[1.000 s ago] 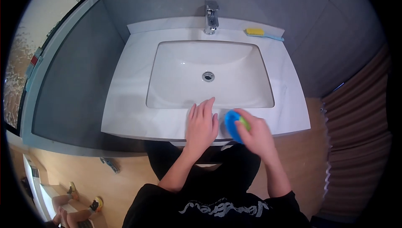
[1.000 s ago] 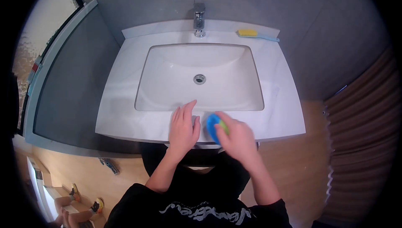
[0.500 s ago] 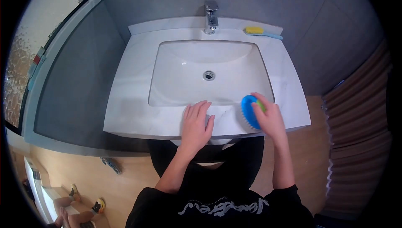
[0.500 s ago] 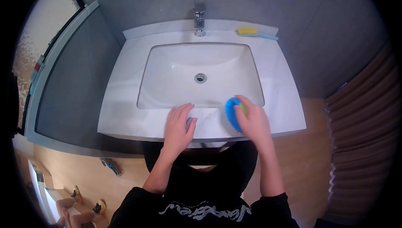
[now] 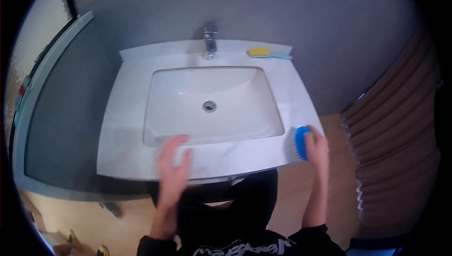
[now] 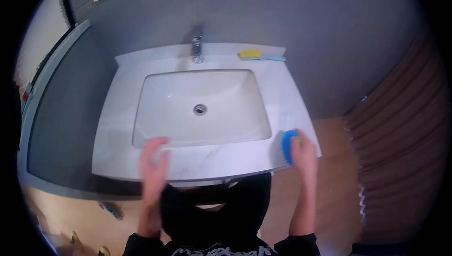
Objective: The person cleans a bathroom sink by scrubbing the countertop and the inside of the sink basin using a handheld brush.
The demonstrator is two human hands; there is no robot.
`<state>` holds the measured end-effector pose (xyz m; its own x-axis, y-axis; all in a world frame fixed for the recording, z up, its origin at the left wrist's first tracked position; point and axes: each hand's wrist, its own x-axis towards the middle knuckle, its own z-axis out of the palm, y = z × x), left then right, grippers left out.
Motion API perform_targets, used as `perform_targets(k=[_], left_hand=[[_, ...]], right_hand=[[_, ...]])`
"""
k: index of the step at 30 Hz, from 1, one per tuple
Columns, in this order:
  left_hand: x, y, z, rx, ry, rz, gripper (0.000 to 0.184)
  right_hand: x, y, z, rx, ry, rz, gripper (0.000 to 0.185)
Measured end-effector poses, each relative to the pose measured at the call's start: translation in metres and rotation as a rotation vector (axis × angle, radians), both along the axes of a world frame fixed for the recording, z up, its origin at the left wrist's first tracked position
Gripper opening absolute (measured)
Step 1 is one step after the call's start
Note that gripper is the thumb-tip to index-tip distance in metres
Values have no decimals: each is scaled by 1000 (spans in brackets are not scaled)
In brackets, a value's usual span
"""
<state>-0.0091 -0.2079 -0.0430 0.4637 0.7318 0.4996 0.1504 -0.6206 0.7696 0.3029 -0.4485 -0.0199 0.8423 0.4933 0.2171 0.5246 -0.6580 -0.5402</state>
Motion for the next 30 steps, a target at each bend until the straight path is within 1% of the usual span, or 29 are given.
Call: perform_targets(k=[1, 2, 3, 4, 5, 7, 8, 9, 11, 15, 21, 24, 26, 28, 30], left_hand=[[-14, 11, 18, 88, -10, 106, 35], [-28, 19, 39, 13, -178, 140, 37], [-51, 28, 74, 225, -122, 190, 39], [-63, 39, 94, 384, -399, 133, 46], [-83, 44, 120, 531, -498, 76, 48], [-57, 5, 198, 439, -703, 274, 54], [-48, -2, 220, 496, -720, 220, 53], [-39, -7, 228, 563, -682, 95, 53], [-19, -14, 230, 615, -592, -81, 53], [19, -21, 217, 554, -404, -224, 53], [47, -28, 203, 493, -275, -320, 52], [55, -28, 199, 476, -239, -349, 52], [57, -25, 194, 469, -211, -359, 52], [58, -22, 189, 463, -183, -371, 52], [60, -20, 183, 455, -160, -383, 52]], right_hand=[[-10, 6, 3, 9, 25, 36, 40], [-21, 13, 3, 16, 58, 73, 41], [-33, 21, 7, 16, 99, 85, 40], [-44, 29, 12, 14, 144, 102, 40], [-53, 36, 16, 1, 145, 88, 40], [-65, 47, 20, -9, 211, 149, 39], [-68, 50, 18, -19, 212, 138, 39], [-69, 54, 15, 6, 184, 176, 38], [-69, 59, 9, 24, 138, 215, 36], [-68, 58, 9, 33, 152, 226, 36], [-67, 54, 2, 50, 130, 220, 37], [-67, 52, 10, 51, 144, 203, 38], [-66, 52, 9, 46, 159, 236, 37], [-68, 53, 7, 70, 125, 219, 38], [-68, 51, 12, 29, 183, 228, 38]])
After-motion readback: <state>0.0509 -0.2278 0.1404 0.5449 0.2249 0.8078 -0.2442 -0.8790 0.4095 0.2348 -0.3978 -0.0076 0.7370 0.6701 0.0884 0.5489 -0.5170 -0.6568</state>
